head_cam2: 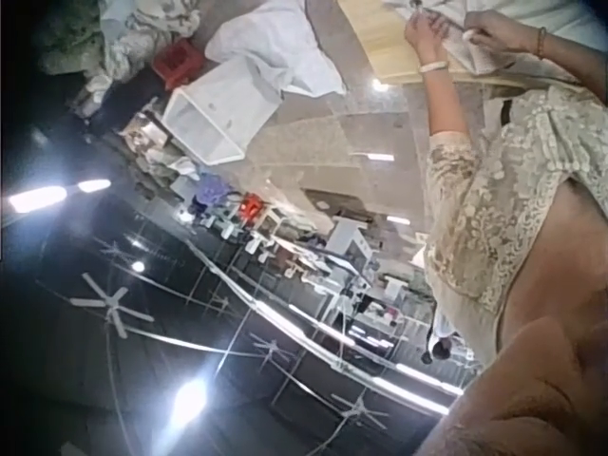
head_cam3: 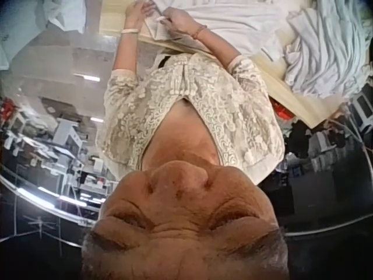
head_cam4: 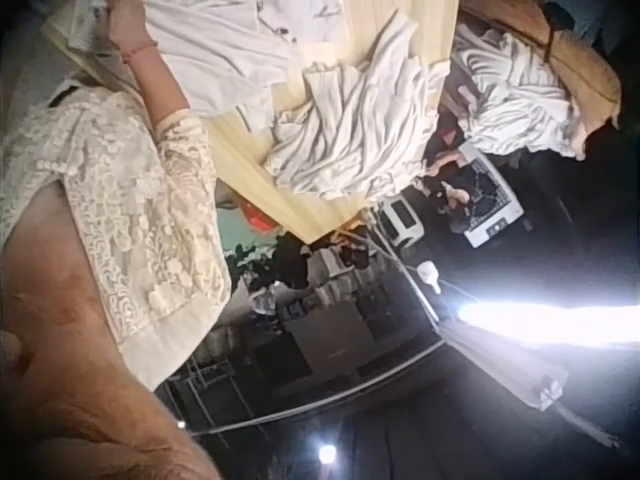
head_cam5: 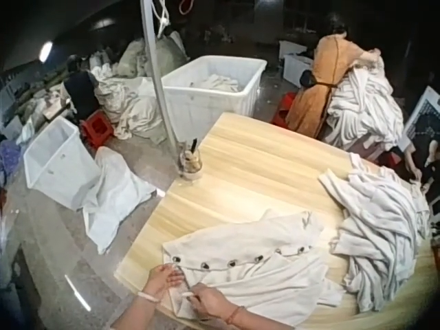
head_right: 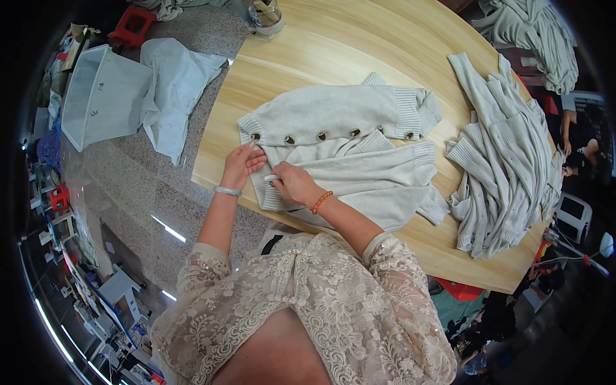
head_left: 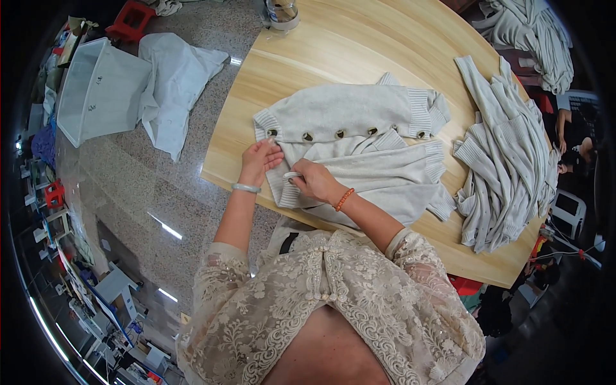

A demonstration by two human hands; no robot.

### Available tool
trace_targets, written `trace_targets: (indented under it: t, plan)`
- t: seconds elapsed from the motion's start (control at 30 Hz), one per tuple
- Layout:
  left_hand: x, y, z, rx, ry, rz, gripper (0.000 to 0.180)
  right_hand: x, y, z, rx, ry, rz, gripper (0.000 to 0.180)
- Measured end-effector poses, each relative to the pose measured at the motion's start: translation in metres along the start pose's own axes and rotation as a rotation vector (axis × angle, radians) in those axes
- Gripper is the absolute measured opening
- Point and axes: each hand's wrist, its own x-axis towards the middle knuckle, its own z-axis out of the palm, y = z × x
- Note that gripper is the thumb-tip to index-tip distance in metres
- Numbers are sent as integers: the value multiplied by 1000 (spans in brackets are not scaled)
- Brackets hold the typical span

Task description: Inspecting buttons and seams of knit garments on a work table in a textile factory setting.

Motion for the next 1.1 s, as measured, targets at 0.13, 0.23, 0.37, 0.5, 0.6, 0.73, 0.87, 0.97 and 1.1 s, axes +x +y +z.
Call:
trace_targets:
  t: [0.13,0.23,0.37,0.5,0.6,0.73,0.87,0.97,1.1]
  plan:
    - [21,12,10,-43,73,-23,24,-3,-5,1,41,18,-27,15]
    - [29,14,19,31,175,40,24,-5,-6,-3,37,12,-42,14]
    - [37,15,18,77,174,137,15,-4,-9,-4,38,14,-38,14]
    - [27,12,17,212,-6,285,10,-1,-16,-11,12,71,-11,16]
    - [4,2,20,236,-164,246,7,2,-18,-18,-9,167,22,20]
    - [-14,-11,22,122,-193,189,7,9,-18,-19,-70,247,-20,33]
    - [-16,-13,20,136,-219,167,9,6,-19,-21,-181,154,-26,37]
    - [-12,-12,12,219,-314,172,10,6,-16,-22,-206,129,-55,38]
    - [-30,-5,16,297,-393,189,27,6,-5,-28,-155,146,-23,35]
